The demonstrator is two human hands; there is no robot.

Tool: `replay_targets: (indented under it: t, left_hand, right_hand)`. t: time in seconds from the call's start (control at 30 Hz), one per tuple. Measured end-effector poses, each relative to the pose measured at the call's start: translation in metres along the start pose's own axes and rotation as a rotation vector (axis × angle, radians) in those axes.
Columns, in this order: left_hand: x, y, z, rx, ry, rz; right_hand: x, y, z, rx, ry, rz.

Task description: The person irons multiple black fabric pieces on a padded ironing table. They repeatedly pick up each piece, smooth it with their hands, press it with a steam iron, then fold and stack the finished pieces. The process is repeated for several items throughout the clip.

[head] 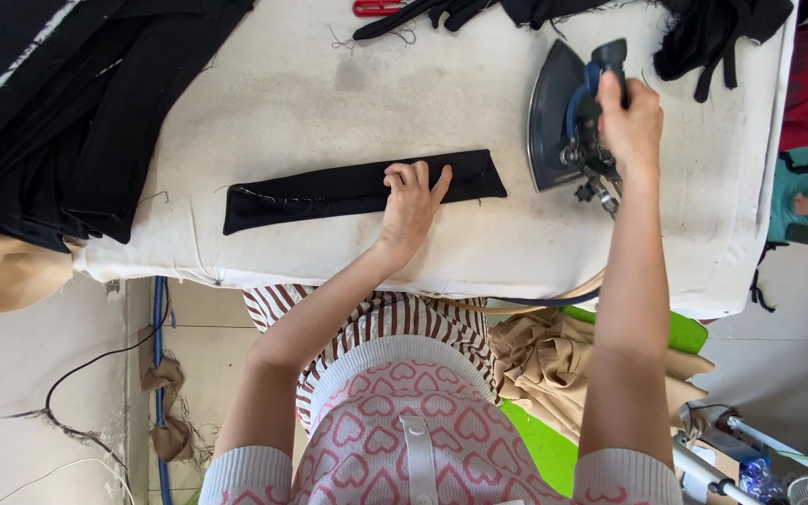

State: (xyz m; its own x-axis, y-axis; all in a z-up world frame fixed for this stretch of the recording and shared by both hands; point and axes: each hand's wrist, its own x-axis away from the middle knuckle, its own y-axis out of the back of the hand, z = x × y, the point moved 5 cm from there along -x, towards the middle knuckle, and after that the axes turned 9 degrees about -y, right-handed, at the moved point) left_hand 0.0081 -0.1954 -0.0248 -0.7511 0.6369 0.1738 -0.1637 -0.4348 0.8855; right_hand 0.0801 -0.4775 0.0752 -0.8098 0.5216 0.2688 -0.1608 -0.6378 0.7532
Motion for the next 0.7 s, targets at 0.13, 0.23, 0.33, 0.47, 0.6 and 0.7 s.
replay_targets:
  t: [0.13, 0.23, 0.33, 0.47, 0.6, 0.7]
  left_hand:
    - [0.002, 0.004, 0.0, 0.127, 0.006, -0.121]
    - [0.005, 0.006, 0.003, 0.128, -0.001, -0.142]
    - [0.007, 0.004, 0.005, 0.142, -0.005, -0.178]
    - [0.022, -0.004, 0.018, 0.241, 0.014, -0.326]
    - [0.036, -0.028, 0.038, 0.563, -0.007, -0.514]
    - [0.043, -0.051, 0.039, 0.734, -0.016, -0.541]
  right_hand:
    - [-0.01, -0.015, -0.057, -0.085, 0.209, 0.033]
    - [0.02, -0.027, -0.039, -0.059, 0.302, 0.127]
    - [0.066, -0.038, 0.022, 0.08, 0.369, 0.216]
    - [0.077, -0.058, 0.05, 0.48, 0.279, 0.298]
    - [0.069, -0.066, 0.041, 0.501, 0.333, 0.294]
    - [0.081, -0.07, 0.048, 0.48, 0.374, 0.331]
